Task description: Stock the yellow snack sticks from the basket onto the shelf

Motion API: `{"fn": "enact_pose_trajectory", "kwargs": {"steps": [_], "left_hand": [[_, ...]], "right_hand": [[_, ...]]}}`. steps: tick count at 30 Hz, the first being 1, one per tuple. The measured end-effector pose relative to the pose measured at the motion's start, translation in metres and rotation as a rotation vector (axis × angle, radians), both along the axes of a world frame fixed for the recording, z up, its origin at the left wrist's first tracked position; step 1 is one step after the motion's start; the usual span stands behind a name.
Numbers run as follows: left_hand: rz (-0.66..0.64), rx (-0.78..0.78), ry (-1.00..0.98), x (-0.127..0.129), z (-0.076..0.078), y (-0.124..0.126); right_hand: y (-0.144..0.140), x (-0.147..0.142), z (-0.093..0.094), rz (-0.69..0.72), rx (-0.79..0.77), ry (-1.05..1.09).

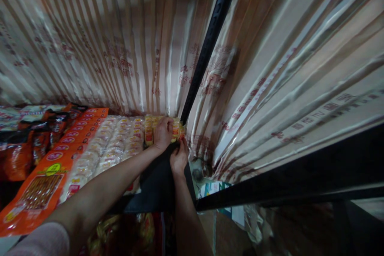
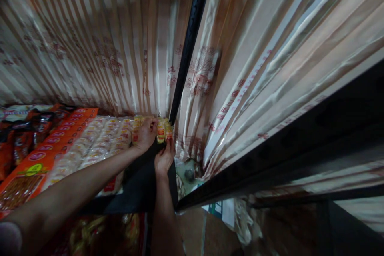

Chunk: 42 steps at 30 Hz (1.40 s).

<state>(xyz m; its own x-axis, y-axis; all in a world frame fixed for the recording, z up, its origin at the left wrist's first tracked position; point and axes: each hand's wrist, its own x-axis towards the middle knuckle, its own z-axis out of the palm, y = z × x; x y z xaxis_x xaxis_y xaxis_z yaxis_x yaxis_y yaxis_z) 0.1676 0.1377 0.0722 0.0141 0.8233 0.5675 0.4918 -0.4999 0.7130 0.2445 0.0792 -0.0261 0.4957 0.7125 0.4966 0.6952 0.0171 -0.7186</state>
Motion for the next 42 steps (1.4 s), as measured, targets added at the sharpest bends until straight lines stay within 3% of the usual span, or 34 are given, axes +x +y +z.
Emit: {"fn": "enact_pose_trajectory", "kwargs": {"steps": [6,11,17,23,28,42], "left_hand": [[-0.061,-0.121,0.017,0.016,-0.004,-0.007],[-0.052,-0.130,0.023,0.025,-0.009,-0.005],[-0.043,-0.134,0.071,0.025,-0.010,-0.001],[-0.018,-0.142,0.141,0.020,-0.011,0.001],[-0.051,-0.185,0.164,0.025,-0.017,-0.002],[-0.137,-0.276,0.215,0.034,-0.016,-0.001]], "right_hand": [[-0.003,-0.004,0.008,-0.052,-0.041,0.052],[-0.011,-0.007,0.025,-0.145,-0.083,0.132],[-0.022,-0.002,0.037,-0.161,-0.124,0.152],[-0.025,-0.001,0.045,-0.194,-0.069,0.238],[-0.023,-0.002,0.044,-0.090,-0.018,0.142],[-0.016,-0.008,0.024,-0.042,-0.053,0.048]]}}
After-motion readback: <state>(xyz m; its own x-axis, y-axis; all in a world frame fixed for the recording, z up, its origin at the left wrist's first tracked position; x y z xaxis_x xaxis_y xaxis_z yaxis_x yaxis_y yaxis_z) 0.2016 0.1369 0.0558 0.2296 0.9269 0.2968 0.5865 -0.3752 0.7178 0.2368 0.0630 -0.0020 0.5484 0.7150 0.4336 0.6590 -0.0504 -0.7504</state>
